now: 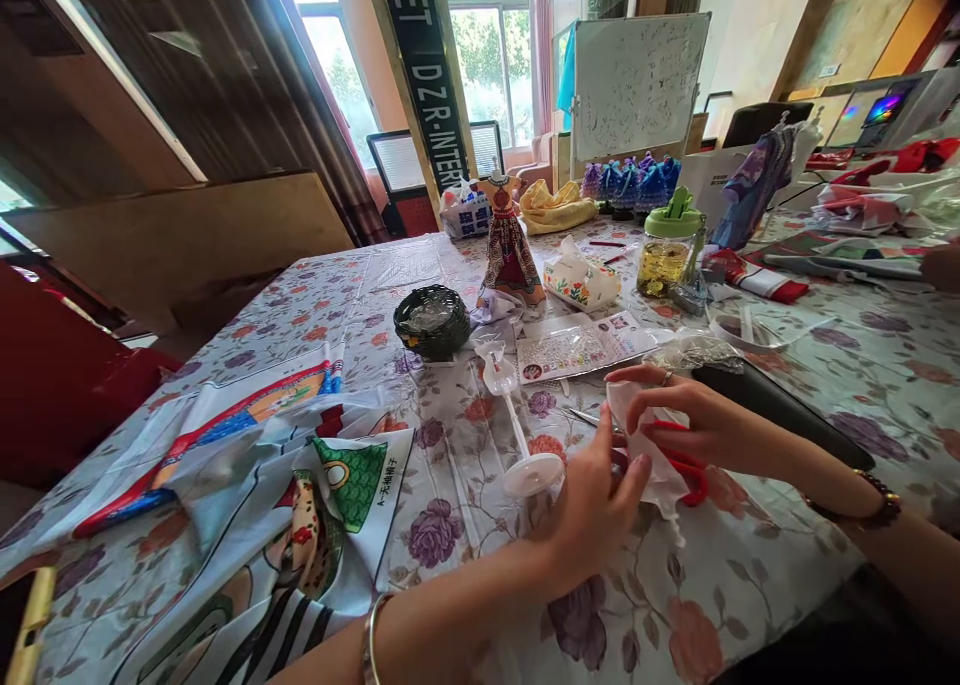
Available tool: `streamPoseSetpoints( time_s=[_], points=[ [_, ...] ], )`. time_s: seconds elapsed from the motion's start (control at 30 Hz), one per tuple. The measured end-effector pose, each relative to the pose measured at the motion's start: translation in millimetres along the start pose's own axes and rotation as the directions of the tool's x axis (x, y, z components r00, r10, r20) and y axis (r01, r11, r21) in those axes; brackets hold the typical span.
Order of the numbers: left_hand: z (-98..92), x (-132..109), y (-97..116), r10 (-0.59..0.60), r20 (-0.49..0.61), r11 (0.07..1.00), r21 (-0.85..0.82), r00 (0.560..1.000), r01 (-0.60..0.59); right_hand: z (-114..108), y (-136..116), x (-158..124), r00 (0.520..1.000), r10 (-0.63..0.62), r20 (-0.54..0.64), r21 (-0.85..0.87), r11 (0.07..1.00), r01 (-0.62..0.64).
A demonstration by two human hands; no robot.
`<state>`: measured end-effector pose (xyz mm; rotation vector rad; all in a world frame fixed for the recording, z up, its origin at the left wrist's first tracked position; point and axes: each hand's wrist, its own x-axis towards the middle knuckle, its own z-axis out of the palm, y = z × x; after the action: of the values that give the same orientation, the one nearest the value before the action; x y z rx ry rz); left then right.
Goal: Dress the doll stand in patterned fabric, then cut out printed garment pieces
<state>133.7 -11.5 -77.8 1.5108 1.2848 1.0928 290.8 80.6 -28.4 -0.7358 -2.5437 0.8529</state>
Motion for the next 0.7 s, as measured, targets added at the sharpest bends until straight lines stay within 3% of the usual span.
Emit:
streamPoseSetpoints(
  time_s=[0.13,0.27,0.33,0.4,0.47,0.53,0.63,0.7],
  points=[
    [3.4,-8.9,5.9,0.045,-0.001,0.988,0.147,0.999,-0.044,6.8,6.2,2.1,0.995,0.079,-0.054,0.192,0.979,-0.068],
    [0.8,-18.7,26.1,0.132,0.062,0.934,0.326,0.989,-0.145,9.3,9.0,3.2,0.987,0.13,-0.097,0.219,0.97,-0.106],
    [-8.4,-16.6,39.1,0.191,0.051,0.885,0.422,0.98,-0.194,6.8,11.4,3.1,0.975,0.16,-0.154,0.21,0.97,-0.126],
    [-25.6,-7.1,48.9,0.232,-0.027,0.834,0.52,0.972,-0.185,0.1,15.9,2.1,0.952,0.197,-0.235,0.195,0.969,-0.152],
    [-49.9,8.6,49.9,0.219,-0.149,0.791,0.605,0.964,-0.086,-10.9,22.4,-0.2,0.912,0.236,-0.336,0.171,0.967,-0.188],
    [-76.6,26.8,38.9,0.19,-0.186,0.772,0.635,0.964,-0.029,-24.2,30.4,-3.5,0.85,0.266,-0.456,0.131,0.964,-0.231],
    [-106.7,49.3,6.2,0.089,-0.226,0.747,0.659,0.97,0.085,-44.3,43.7,-10.7,0.729,0.285,-0.623,0.034,0.94,-0.339],
    [-114.4,57.1,-15.4,0.01,-0.228,0.741,0.656,0.974,0.146,-57.0,53.0,-17.4,0.648,0.287,-0.705,-0.055,0.889,-0.454]
  ],
)
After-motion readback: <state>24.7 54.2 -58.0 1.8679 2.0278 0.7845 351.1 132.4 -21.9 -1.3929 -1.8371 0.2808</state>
